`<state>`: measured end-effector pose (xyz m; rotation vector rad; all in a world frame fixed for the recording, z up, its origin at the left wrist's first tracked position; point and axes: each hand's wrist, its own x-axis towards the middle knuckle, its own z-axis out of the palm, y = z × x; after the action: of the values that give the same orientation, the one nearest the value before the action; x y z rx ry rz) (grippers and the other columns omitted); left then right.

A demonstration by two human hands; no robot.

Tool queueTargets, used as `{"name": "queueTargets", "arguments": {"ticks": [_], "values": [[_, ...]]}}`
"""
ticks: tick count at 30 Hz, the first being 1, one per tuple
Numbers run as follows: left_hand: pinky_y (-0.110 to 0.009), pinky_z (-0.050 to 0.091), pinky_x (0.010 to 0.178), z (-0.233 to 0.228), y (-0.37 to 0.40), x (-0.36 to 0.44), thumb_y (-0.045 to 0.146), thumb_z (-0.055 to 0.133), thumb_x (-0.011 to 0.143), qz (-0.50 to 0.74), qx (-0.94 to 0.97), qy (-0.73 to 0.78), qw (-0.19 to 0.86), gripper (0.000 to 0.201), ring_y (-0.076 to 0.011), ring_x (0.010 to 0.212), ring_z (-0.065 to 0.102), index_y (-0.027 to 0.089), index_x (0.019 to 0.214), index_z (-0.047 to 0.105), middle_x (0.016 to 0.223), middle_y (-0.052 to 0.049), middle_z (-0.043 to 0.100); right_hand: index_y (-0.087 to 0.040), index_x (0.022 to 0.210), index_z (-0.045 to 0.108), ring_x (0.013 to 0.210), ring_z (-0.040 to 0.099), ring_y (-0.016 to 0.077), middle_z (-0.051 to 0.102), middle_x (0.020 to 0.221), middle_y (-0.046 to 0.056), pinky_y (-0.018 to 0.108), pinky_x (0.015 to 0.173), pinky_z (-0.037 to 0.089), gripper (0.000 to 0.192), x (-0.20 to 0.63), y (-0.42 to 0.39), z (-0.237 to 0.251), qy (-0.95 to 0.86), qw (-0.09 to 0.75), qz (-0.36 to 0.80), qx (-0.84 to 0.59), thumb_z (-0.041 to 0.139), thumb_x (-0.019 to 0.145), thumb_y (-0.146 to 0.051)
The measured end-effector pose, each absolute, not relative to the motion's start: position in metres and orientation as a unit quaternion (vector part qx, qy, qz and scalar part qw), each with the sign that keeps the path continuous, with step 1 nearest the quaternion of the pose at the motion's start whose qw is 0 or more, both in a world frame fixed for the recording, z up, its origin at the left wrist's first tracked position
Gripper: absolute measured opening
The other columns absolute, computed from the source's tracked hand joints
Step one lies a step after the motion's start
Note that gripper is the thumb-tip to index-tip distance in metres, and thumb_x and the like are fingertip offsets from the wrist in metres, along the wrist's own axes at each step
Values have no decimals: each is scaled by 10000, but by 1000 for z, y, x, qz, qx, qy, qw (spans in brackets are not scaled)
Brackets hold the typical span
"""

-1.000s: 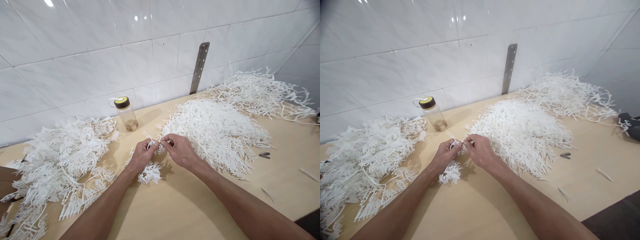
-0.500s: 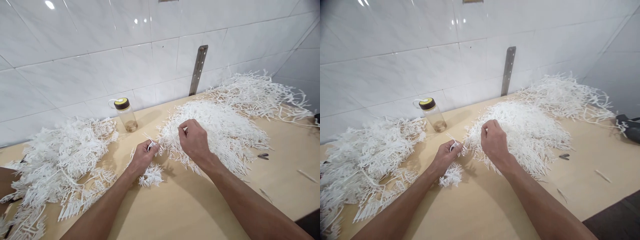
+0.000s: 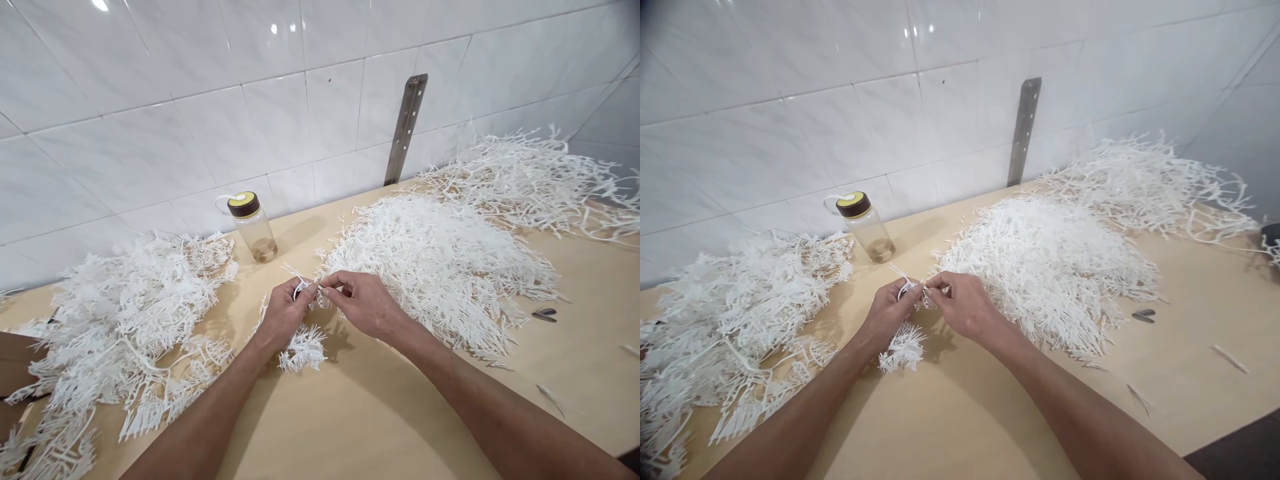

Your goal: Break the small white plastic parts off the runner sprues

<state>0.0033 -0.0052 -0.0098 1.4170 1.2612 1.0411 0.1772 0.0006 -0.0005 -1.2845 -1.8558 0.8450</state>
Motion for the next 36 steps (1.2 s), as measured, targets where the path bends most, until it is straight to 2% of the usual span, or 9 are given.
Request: {"name": "queueTargets", "arguments": {"ticks": [4,9,14,23,25,30,33,36], "values": [[-231,276,513,-10,-6,3,536,648,817,424,585,519,458,392,-83,515,338,166,711,573,564,59,417,-198,827,731,560,552,123,718,722,0,256,560,420,147,178,1,-2,-720,371,310,-499,591,855,-231],[-232,295,539,-11,-6,2,514,603,860,410,616,516,431,374,-90,548,355,169,723,562,600,52,438,-185,816,684,542,518,126,655,649,-5,254,532,380,166,176,-3,1,-735,358,271,-508,548,900,-228],[-234,275,535,-8,-5,1,504,597,862,386,631,518,430,375,-94,560,326,178,704,500,608,56,393,-175,836,598,665,553,147,645,772,27,270,609,393,174,174,-4,-5,-777,357,183,-485,476,960,-187],[-238,364,586,-6,-5,-1,509,622,837,356,630,492,484,353,-129,639,459,157,808,628,700,-2,542,-160,863,535,592,496,155,604,813,81,274,523,324,152,168,2,-13,-781,305,61,-541,427,951,-101],[-235,351,571,-5,-6,-1,519,638,829,367,622,485,494,369,-119,616,443,152,796,633,673,2,516,-164,832,523,561,471,150,583,784,79,275,509,311,169,174,7,-12,-749,317,48,-580,414,933,-85],[-218,243,488,-5,-6,1,583,706,747,421,559,503,507,444,-71,510,313,151,729,602,583,50,406,-199,761,509,646,518,170,596,745,40,294,609,365,148,193,18,-8,-698,431,40,-570,467,879,-121],[-215,254,487,-4,-5,1,588,729,714,427,524,509,533,465,-65,509,328,156,679,559,602,45,445,-192,807,549,637,526,161,615,779,38,300,639,394,88,197,18,-7,-689,463,38,-557,502,863,-143],[-213,324,539,-2,-5,0,576,746,697,426,506,508,552,458,-83,570,412,158,688,560,632,36,474,-172,874,593,606,531,150,648,894,75,310,640,415,95,196,16,-6,-693,464,27,-551,504,867,-139]]}}
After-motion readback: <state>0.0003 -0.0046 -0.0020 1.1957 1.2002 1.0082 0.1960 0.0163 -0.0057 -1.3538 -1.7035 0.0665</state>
